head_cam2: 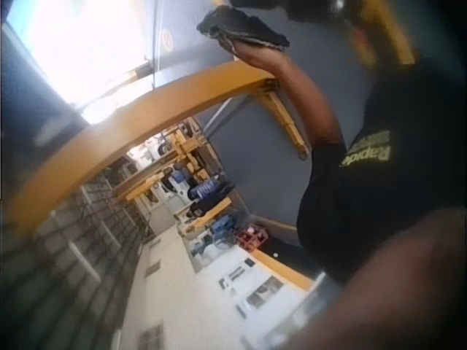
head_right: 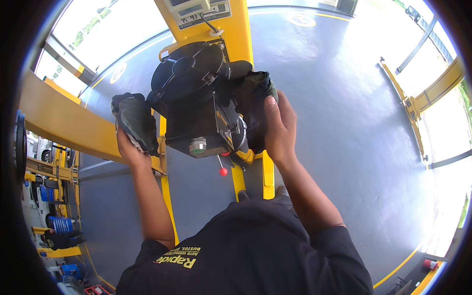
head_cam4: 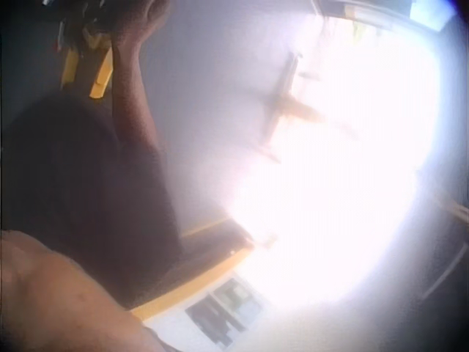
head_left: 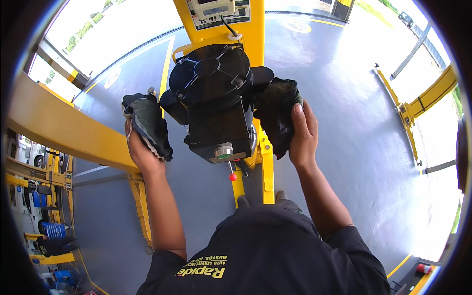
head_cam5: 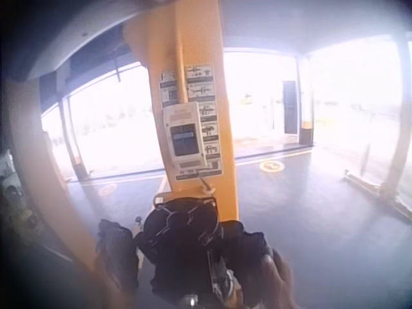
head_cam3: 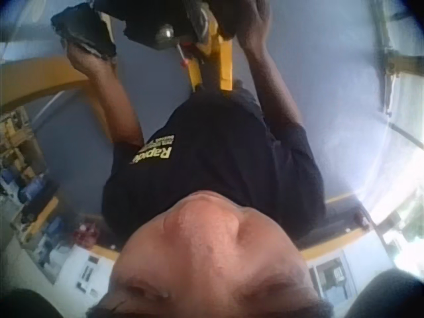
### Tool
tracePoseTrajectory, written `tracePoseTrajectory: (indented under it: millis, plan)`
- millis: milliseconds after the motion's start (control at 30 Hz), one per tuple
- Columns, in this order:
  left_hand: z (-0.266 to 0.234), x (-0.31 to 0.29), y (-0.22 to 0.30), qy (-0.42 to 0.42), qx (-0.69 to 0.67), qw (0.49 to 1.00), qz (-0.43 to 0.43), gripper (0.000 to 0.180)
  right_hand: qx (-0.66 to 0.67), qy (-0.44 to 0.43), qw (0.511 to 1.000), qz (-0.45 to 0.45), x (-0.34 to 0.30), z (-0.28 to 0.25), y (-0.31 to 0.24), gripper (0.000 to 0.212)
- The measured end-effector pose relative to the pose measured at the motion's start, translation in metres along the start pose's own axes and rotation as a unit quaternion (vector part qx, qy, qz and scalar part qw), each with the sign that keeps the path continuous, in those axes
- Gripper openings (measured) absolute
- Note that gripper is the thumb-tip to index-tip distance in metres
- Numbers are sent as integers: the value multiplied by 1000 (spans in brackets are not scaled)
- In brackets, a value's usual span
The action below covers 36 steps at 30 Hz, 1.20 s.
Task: The person wipes the yellow arms and black motor housing of a car lift with a dark cloth. They move around the lift, kneeling and standing to reach different sections, and continue wiping until the end of the clip.
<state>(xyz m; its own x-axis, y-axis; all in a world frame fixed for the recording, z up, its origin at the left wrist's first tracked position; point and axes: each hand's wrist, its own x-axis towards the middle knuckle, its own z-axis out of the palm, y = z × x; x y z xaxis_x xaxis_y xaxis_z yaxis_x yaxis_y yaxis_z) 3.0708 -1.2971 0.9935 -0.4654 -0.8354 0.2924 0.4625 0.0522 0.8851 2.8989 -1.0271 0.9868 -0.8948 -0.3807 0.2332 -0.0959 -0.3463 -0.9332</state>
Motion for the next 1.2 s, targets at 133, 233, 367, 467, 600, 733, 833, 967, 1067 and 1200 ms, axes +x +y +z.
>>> tracePoseTrajectory:
  millis: [133,233,367,467,600,733,833,967,1067,1200]
  plan:
    - [50,-58,9,-55,235,963,119,54,-143,-197,941,-234,-18,38,29,75]
    - [85,-86,0,-30,227,968,108,61,-94,-173,938,-286,-23,39,62,77]
    - [92,-95,15,-7,318,945,71,57,-99,-188,946,-246,-43,19,97,75]
    - [95,-96,24,2,427,898,103,53,-96,-209,952,-201,-52,-3,109,72]
    - [107,-103,33,21,531,840,110,51,-124,-276,948,-101,-43,-20,91,69]
    - [107,-104,31,53,504,855,114,51,31,-194,947,-255,-26,4,46,67]
    - [98,-103,25,80,488,861,120,52,-5,-189,924,-333,-20,33,38,71]
    - [100,-106,21,129,397,900,127,56,-37,-193,925,-325,-32,34,69,82]
    - [112,-108,18,174,427,875,146,60,-53,-183,923,-336,-41,9,103,75]
    - [118,-106,18,194,422,876,125,61,-128,-245,905,-324,-37,-36,133,67]
